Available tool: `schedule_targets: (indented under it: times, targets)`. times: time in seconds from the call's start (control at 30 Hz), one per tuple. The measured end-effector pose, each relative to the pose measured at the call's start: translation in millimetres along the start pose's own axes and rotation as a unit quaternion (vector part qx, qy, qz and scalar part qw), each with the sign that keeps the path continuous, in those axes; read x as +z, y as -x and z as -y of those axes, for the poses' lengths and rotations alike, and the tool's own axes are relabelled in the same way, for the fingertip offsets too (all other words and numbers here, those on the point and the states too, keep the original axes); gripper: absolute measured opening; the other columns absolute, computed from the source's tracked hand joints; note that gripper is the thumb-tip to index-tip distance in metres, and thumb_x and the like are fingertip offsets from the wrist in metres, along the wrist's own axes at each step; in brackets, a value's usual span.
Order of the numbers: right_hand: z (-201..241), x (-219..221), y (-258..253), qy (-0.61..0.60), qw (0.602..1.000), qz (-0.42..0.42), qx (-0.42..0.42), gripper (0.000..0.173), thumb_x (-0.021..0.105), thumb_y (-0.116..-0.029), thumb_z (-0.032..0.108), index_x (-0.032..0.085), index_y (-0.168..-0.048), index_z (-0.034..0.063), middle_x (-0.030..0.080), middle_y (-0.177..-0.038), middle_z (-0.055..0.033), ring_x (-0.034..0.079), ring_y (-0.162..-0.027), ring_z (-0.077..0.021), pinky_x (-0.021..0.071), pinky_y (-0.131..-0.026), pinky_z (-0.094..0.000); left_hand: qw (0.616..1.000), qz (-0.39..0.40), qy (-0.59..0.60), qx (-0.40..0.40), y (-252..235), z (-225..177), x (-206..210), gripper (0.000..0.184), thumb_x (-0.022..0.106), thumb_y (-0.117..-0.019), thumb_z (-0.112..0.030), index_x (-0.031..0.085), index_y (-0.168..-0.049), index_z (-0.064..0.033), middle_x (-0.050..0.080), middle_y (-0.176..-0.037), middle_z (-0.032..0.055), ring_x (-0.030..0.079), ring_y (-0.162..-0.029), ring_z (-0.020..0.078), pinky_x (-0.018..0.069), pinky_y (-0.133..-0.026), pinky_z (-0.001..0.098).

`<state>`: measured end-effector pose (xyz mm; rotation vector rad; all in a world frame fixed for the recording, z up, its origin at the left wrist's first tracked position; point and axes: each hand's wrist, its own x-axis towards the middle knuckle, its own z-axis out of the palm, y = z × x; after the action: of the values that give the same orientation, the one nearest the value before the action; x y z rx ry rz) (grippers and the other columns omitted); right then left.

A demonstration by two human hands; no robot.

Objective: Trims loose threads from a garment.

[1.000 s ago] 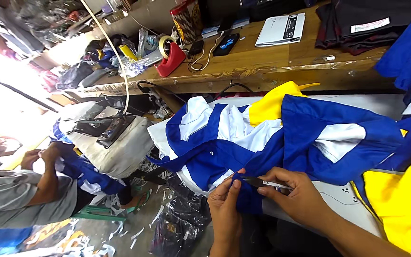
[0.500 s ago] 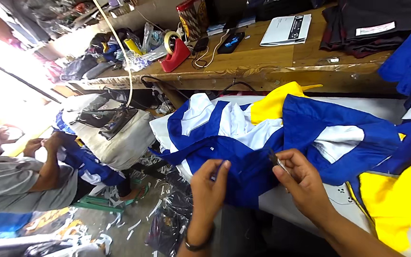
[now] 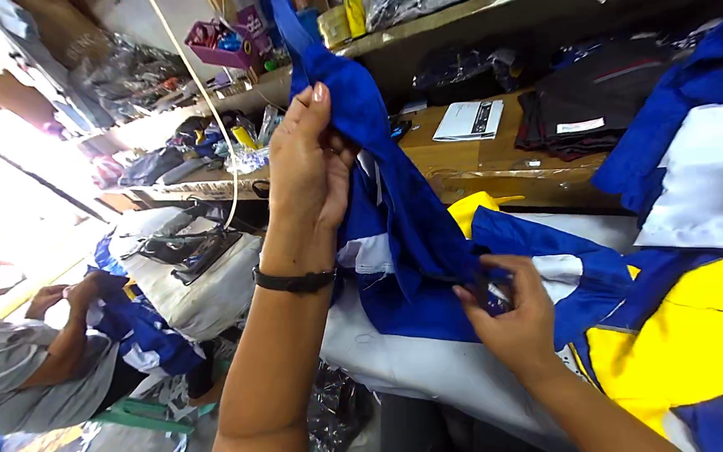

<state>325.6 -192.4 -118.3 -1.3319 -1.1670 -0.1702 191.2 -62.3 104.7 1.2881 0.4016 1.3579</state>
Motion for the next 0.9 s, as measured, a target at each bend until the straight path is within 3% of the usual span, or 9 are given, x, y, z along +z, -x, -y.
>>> schedule_targets:
  times: [0.07,0.13,0.2,0.33,0.43,0.5,0.6,0.73,0.9]
  targets:
    - [-7,-7,-21,0.045,0.999,0.004,-0.001,0.063,0.080,-0.0860,0.030,0.057,-0.137,0.0004,0.064,-0.124,-0.0220,0.068,-0.100,-0.0316,0.0582,-0.075,-0.0486,1.000,0.011,0.028,-0.004,-6,-7,6,0.016,0.039,-0.1112,-0.017,0.053,-0.114,-0.0094,0.067,-0.094,0.0044,0.069,-0.087,0.0122,0.0591,-0.082,0.0285]
    - [-20,-15,-41,0.041,0.997,0.062,0.025,0.042,0.079,-0.0856,0.020,0.068,-0.122,0.0021,0.072,-0.106,-0.0160,0.070,-0.093,-0.0299,0.0571,-0.076,-0.0549,0.998,0.009,0.052,-0.024,-12,-11,8,0.016,0.039,-0.1113,-0.019,0.052,-0.116,-0.0095,0.068,-0.098,0.0050,0.071,-0.092,0.0130,0.0598,-0.086,0.0304]
    - [-29,-30,-58,0.021,0.995,0.090,0.031,0.014,0.072,-0.0860,0.016,0.071,-0.093,0.0045,0.067,-0.077,-0.0052,0.062,-0.067,-0.0133,0.0527,-0.061,-0.0383,0.997,-0.008,0.072,-0.023,-22,-11,2,0.016,0.042,-0.1107,-0.019,0.052,-0.119,-0.0092,0.068,-0.101,0.0052,0.071,-0.094,0.0135,0.0596,-0.088,0.0314]
    - [3,-70,-58,-0.025,0.987,0.139,-0.082,0.023,0.069,-0.0921,0.025,0.064,-0.081,0.0057,0.061,-0.071,0.0017,0.055,-0.062,0.0015,0.0472,-0.056,-0.0167,0.998,-0.054,-0.013,-0.028,-49,23,-57,0.019,0.043,-0.1104,-0.023,0.052,-0.122,-0.0115,0.068,-0.100,-0.0002,0.069,-0.092,0.0105,0.0588,-0.086,0.0291]
    - [43,-46,1,-0.033,0.924,0.332,-0.187,0.013,0.067,-0.0850,0.023,0.064,-0.079,0.0120,0.062,-0.068,-0.0011,0.061,-0.058,-0.0125,0.0484,-0.047,-0.0322,0.973,-0.128,-0.061,-0.184,-37,87,-108,0.015,0.049,-0.1072,-0.025,0.058,-0.109,-0.0130,0.066,-0.084,-0.0040,0.065,-0.074,0.0055,0.0571,-0.072,0.0240]
    - [59,-27,31,0.013,0.847,0.509,-0.157,0.011,0.074,-0.0800,0.013,0.067,-0.084,0.0071,0.066,-0.072,-0.0103,0.067,-0.062,-0.0286,0.0506,-0.050,-0.0482,0.944,-0.175,-0.073,-0.270,-18,123,-135,0.016,0.050,-0.1064,-0.027,0.057,-0.101,-0.0136,0.059,-0.071,-0.0051,0.057,-0.060,0.0039,0.0519,-0.060,0.0217]
    - [63,-11,33,0.081,0.724,0.679,-0.090,0.018,0.071,-0.0908,0.014,0.069,-0.104,0.0024,0.069,-0.098,-0.0201,0.069,-0.085,-0.0406,0.0523,-0.069,-0.0590,0.930,-0.188,-0.054,-0.311,23,141,-163,0.026,0.050,-0.1069,-0.033,0.054,-0.122,-0.0119,0.064,-0.090,-0.0014,0.064,-0.075,0.0065,0.0548,-0.070,0.0247]
    - [52,-4,10,0.022,0.862,0.496,-0.100,0.016,0.074,-0.0840,0.023,0.072,-0.095,0.0120,0.069,-0.081,-0.0058,0.069,-0.070,-0.0248,0.0540,-0.056,-0.0497,0.943,-0.133,-0.053,-0.301,65,127,-171,0.036,0.046,-0.1074,-0.044,0.059,-0.117,-0.0115,0.070,-0.098,0.0004,0.070,-0.087,0.0115,0.0584,-0.081,0.0310]
    - [44,17,-33,0.034,0.930,0.357,-0.075,0.049,0.060,-0.0958,0.054,0.066,-0.121,0.0121,0.064,-0.078,-0.0019,0.060,-0.065,-0.0175,0.0501,-0.058,-0.0422,0.965,-0.079,-0.103,-0.227,97,134,-163,0.016,0.052,-0.1073,-0.016,0.065,-0.110,-0.0067,0.070,-0.088,-0.0012,0.070,-0.080,0.0080,0.0596,-0.078,0.0270]
